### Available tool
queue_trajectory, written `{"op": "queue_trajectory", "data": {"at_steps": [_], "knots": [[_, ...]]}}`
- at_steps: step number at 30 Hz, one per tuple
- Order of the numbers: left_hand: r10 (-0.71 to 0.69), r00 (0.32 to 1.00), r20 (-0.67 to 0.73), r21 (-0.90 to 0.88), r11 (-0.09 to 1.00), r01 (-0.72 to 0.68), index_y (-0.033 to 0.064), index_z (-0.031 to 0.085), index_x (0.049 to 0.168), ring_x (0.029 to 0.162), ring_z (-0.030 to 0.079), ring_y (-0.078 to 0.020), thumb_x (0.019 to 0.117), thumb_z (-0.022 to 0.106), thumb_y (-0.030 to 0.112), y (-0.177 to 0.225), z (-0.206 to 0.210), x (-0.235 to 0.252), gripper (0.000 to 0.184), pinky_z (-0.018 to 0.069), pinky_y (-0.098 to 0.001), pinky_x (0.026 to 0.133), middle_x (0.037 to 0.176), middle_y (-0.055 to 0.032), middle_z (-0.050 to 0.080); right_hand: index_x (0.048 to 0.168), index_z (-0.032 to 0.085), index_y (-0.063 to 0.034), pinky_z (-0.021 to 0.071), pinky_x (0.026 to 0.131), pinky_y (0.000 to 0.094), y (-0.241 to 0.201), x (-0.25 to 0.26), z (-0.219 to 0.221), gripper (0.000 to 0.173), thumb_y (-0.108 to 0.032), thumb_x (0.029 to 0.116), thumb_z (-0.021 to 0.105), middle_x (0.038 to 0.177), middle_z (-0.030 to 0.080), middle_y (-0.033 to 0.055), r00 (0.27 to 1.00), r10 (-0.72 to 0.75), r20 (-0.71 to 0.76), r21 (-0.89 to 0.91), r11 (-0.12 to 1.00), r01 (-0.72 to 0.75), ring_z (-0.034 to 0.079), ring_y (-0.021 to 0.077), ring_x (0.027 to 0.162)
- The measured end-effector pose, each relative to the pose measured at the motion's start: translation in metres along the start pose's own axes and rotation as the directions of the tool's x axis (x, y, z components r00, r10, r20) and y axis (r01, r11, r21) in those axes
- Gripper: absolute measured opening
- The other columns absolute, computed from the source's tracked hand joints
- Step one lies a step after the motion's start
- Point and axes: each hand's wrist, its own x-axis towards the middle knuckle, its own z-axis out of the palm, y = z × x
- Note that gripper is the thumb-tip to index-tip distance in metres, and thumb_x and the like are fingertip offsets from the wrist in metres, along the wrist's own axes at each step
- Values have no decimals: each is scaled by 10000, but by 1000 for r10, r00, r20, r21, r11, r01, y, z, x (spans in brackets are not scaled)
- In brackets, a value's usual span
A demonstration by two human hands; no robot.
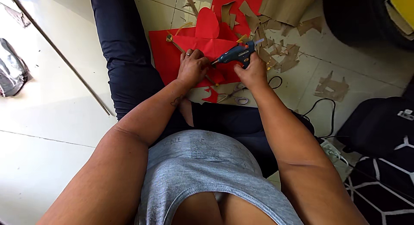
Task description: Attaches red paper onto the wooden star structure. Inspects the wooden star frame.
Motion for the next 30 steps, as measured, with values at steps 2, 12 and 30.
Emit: {"op": "queue_trajectory", "data": {"at_steps": [2, 12, 30], "knots": [[7, 1000, -7, 3, 1000, -7, 130, 778, 1067, 1176, 579, -362, 962, 662, 199, -1, 1, 0, 172, 378, -560, 1038, 1163, -143, 679, 1292, 554, 96, 504, 937, 615, -7, -6, 0, 498, -216, 931, 697, 1170, 668, 286, 999, -23, -34, -139, 990, 18, 665, 434, 1106], [17, 999, -34, 10, 1000, -16, 121, 776, 1038, 1157, 589, -365, 956, 669, 191, -2, 4, 0, 151, 399, -555, 1005, 1151, -147, 679, 1259, 571, 125, 513, 958, 573, -14, -12, 2, 411, -165, 977, 638, 1207, 639, 312, 976, -165, -142, -314, 943, 114, 644, 463, 1139], [3, 1000, -29, 8, 1000, -3, 122, 777, 1039, 1160, 585, -361, 964, 662, 200, -2, 5, 1, 158, 390, -551, 1014, 1151, -145, 678, 1229, 606, 123, 528, 931, 569, -11, -15, 8, 352, -146, 1002, 628, 1145, 658, 316, 930, -321, -177, -356, 902, 244, 659, 477, 1093]]}}
